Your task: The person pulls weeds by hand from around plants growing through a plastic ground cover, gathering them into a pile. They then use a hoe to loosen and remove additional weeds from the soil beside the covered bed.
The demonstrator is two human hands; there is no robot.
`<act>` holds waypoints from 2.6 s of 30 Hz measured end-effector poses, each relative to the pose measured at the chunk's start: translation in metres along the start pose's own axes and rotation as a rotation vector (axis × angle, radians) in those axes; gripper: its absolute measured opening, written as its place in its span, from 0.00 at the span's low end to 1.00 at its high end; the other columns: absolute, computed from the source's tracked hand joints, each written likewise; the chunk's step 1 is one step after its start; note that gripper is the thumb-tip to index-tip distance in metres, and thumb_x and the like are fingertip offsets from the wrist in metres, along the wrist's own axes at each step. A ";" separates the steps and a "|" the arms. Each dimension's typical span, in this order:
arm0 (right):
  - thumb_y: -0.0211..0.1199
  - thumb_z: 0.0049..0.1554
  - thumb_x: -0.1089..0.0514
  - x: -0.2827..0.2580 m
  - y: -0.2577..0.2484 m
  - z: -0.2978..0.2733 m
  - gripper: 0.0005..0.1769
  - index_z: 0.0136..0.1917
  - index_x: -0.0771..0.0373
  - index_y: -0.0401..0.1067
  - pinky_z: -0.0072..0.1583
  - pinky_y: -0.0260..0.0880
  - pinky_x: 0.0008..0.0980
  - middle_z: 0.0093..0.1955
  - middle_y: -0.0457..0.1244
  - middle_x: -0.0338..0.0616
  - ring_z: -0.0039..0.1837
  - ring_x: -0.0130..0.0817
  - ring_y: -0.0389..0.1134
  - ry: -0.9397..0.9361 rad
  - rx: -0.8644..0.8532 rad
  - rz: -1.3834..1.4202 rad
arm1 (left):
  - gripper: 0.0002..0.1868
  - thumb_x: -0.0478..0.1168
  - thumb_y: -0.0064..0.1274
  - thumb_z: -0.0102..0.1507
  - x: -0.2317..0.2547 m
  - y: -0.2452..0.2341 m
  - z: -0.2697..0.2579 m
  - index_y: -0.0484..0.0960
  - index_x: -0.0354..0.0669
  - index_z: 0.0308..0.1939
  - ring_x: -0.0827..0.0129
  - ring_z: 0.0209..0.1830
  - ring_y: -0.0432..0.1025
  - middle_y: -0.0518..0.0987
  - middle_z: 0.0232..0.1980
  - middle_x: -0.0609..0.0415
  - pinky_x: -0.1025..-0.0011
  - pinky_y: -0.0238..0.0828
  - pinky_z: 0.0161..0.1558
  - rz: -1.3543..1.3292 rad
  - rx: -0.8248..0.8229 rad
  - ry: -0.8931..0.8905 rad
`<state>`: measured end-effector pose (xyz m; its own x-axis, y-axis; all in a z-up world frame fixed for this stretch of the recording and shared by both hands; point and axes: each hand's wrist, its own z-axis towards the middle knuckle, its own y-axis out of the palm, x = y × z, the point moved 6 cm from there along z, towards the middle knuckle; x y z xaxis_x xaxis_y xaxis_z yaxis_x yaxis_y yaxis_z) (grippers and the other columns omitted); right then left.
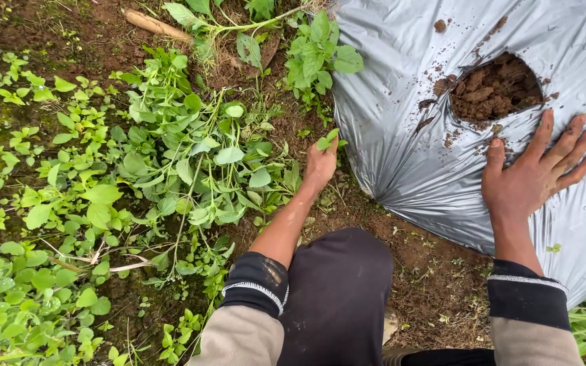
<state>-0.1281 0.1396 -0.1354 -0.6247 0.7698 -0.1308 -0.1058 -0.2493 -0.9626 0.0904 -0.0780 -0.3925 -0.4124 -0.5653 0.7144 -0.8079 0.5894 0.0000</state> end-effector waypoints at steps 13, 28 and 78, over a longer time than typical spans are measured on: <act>0.38 0.77 0.29 0.003 0.006 -0.001 0.46 0.90 0.66 0.54 0.77 0.29 0.68 0.84 0.33 0.57 0.83 0.56 0.29 -0.001 -0.027 -0.078 | 0.49 0.75 0.44 0.57 0.079 -0.067 -0.038 0.59 0.42 0.68 0.61 0.34 0.65 0.61 0.72 0.35 0.60 0.63 0.31 0.966 0.115 0.287; 0.39 0.74 0.30 -0.007 -0.001 0.004 0.48 0.86 0.73 0.59 0.76 0.26 0.69 0.85 0.37 0.62 0.83 0.57 0.29 0.002 0.041 0.003 | 0.26 0.35 0.42 0.70 0.213 0.004 0.030 0.51 0.50 0.70 0.48 0.60 0.52 0.48 0.75 0.45 0.64 0.54 0.48 1.206 0.088 0.829; 0.40 0.76 0.31 -0.007 0.008 0.002 0.48 0.88 0.73 0.59 0.77 0.29 0.67 0.84 0.37 0.61 0.83 0.58 0.31 -0.005 0.071 -0.080 | 0.44 0.59 0.53 0.65 0.161 -0.115 -0.024 0.51 0.43 0.76 0.52 0.66 0.65 0.64 0.71 0.46 0.59 0.79 0.53 1.340 0.349 0.165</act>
<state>-0.1258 0.1314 -0.1415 -0.6158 0.7861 -0.0527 -0.2098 -0.2281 -0.9508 0.1265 -0.2235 -0.2606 -0.9120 0.3966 0.1047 0.0862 0.4349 -0.8963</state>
